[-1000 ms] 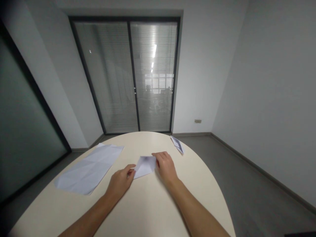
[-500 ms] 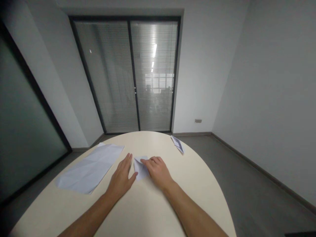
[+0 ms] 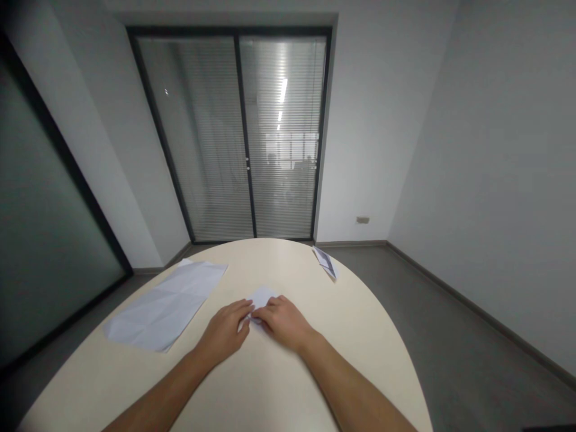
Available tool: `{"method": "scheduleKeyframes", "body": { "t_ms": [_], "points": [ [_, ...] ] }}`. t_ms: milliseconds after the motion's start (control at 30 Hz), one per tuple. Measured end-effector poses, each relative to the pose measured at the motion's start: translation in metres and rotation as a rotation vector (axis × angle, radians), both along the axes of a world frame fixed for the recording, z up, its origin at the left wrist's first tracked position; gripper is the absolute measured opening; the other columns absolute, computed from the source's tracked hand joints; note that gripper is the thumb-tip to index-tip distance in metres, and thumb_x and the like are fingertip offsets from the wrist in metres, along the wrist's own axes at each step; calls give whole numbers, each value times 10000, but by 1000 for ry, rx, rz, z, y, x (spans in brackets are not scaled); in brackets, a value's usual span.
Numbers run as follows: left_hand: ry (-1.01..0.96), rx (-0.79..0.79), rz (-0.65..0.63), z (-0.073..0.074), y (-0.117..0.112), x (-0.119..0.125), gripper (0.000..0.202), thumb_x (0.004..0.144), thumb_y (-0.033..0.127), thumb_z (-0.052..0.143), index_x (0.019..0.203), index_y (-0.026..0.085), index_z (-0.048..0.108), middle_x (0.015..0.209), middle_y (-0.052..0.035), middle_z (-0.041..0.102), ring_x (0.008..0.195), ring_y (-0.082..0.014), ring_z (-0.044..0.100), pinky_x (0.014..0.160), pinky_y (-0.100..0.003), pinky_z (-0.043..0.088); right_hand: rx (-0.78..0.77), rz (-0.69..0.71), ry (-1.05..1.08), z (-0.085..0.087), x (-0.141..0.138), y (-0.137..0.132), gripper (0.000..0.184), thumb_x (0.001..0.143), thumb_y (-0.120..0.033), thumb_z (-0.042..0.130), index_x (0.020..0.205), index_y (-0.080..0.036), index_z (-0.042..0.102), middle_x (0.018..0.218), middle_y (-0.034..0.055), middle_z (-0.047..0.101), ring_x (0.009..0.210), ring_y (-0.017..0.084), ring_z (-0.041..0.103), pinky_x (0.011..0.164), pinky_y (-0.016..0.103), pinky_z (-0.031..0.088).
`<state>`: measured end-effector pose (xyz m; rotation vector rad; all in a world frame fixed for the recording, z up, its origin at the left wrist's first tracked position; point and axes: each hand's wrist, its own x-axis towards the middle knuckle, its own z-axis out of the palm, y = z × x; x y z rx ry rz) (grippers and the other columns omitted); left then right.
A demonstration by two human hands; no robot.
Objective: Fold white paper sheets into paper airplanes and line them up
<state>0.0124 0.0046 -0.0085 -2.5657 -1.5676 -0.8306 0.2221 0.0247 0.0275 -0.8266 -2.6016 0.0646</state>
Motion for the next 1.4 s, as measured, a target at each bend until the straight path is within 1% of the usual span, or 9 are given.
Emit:
{"method": "scheduleKeyframes", "body": {
  "t_ms": [133,333,467,600,767,900,1033,1200,1400],
  "points": [
    [-24,-25,-9,3,-1,1,403,842,81,504,1178,195,697,1288,-81,674,1214,-255,607,1053,-456,489,-113,27,8,-1,4,0,286,906,-294,638,1185,-245,673,1030,61,736,981,215,643,898,331,434],
    [-141,-3,-61,4,-1,2,214,911,226,562,1080,204,691,1181,-91,673,1155,-240,602,1033,-436,498,-287,-8,160,-6,8,3,295,951,-268,535,1224,-258,648,1026,41,726,949,182,646,879,296,472],
    [-177,-35,-100,3,-1,3,183,847,225,648,1029,205,653,1144,-84,647,1127,-242,595,1001,-422,511,-281,-26,200,-9,10,8,491,856,-339,661,1323,-221,573,1166,81,690,1069,233,615,954,359,466],
    [-187,-62,-149,4,-3,5,176,809,188,668,979,207,626,1122,-78,640,1112,-243,588,981,-414,512,-262,-46,138,-13,15,11,822,797,-502,698,1486,-162,405,1452,157,517,1332,309,467,1130,468,331],
    [-189,-107,-225,10,-7,6,211,786,152,677,981,209,619,1125,-78,633,1123,-239,577,983,-400,500,-373,-114,-59,-14,19,12,988,769,-690,637,1554,-194,300,1602,135,294,1480,353,240,1205,555,135],
    [-193,-120,-230,10,-7,6,173,801,138,647,955,207,609,1120,-80,633,1111,-235,579,967,-393,502,-400,-152,-105,-9,21,14,939,823,-742,534,1552,-195,310,1612,128,254,1497,356,183,1210,552,118],
    [-198,-121,-223,10,-6,6,141,828,157,625,956,214,607,1113,-76,635,1106,-232,580,965,-395,503,-378,-172,-72,-9,23,16,782,892,-673,507,1524,-232,380,1595,109,316,1486,373,211,1189,577,177],
    [-189,-131,-221,13,-9,6,146,833,163,626,965,221,607,1119,-76,636,1123,-235,574,983,-402,494,-292,-278,28,-19,23,20,575,924,-541,564,1422,-255,529,1526,112,448,1452,373,298,1148,603,254],
    [-136,-100,-173,16,-11,7,174,829,180,635,992,230,604,1106,-62,644,1098,-237,583,954,-398,503,-109,-284,139,-15,18,16,423,890,-395,663,1268,-205,649,1350,132,599,1277,289,501,1096,468,365]
  ]
}}
